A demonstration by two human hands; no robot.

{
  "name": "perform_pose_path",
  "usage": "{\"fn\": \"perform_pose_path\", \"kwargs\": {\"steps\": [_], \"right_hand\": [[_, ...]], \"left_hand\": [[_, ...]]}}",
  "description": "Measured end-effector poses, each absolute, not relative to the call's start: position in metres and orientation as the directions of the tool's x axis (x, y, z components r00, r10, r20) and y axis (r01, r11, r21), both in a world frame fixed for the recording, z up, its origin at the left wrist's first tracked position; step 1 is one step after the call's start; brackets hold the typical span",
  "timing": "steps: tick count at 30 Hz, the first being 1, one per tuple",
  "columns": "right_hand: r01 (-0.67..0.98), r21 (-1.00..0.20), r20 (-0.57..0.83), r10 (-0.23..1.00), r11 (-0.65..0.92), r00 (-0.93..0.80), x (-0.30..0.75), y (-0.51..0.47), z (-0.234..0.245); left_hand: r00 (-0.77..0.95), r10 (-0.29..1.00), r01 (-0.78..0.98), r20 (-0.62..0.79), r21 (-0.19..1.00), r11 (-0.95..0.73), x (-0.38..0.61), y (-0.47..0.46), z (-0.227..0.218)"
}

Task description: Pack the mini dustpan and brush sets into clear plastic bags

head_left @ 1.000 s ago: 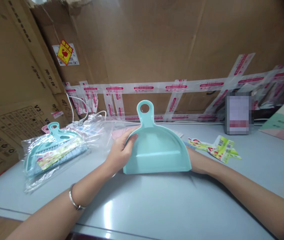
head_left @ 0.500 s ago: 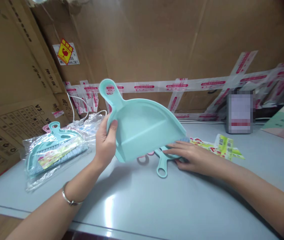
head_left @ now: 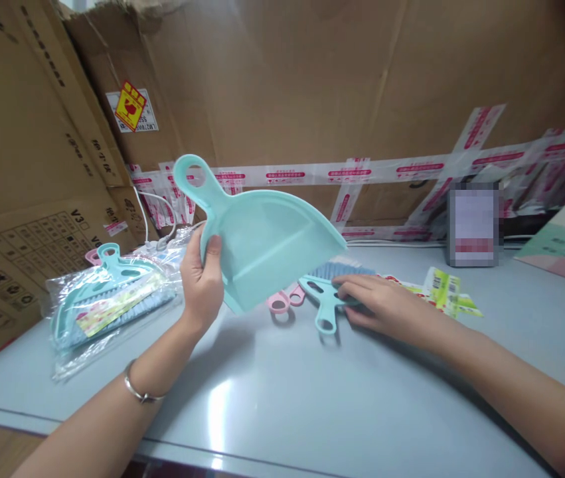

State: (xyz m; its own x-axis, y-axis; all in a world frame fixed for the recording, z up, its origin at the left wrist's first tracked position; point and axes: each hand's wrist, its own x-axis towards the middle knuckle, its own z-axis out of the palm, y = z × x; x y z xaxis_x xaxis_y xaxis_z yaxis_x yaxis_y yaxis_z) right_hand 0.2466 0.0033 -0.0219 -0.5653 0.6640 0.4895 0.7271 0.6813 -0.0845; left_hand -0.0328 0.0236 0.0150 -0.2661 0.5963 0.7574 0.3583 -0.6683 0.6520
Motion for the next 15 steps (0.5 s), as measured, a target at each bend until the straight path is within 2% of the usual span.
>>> {"fn": "perform_pose_path", "kwargs": {"steps": [3,5,7,9,11,13,15], "right_hand": [[0.827,-0.051,0.683,0.624,0.560,-0.380,0.253,0.003,-0.012],[0.885,-0.157,0.836,0.536,0.439,-0.118,0.258,0.000,-0.002],[0.833,-0.322,0.910,0.389,0.449,0.142,0.262,-0.002,0.009],[0.719,-0.405,0.914,0.232,0.564,0.333,0.265,-0.003,0.017],[0.641,-0.390,0.896,0.112,0.661,0.430,0.265,-0.002,0.022],[0.601,-0.381,0.875,0.065,0.702,0.479,0.260,-0.003,0.022],[0.532,-0.400,0.852,0.089,0.746,0.516,0.252,-0.007,0.019]], "left_hand": [[-0.355,0.512,0.376,0.782,0.621,-0.688,-0.040,0.030,0.017],[-0.368,0.495,0.389,0.787,0.613,-0.688,-0.042,0.032,0.019],[-0.326,0.529,0.398,0.784,0.621,-0.676,-0.041,0.031,0.020],[-0.249,0.581,0.405,0.775,0.628,-0.664,-0.037,0.027,0.021],[-0.163,0.631,0.408,0.758,0.634,-0.657,-0.032,0.022,0.020],[-0.094,0.675,0.411,0.731,0.646,-0.643,-0.027,0.018,0.020],[-0.046,0.716,0.403,0.697,0.669,-0.625,-0.023,0.016,0.019]]}}
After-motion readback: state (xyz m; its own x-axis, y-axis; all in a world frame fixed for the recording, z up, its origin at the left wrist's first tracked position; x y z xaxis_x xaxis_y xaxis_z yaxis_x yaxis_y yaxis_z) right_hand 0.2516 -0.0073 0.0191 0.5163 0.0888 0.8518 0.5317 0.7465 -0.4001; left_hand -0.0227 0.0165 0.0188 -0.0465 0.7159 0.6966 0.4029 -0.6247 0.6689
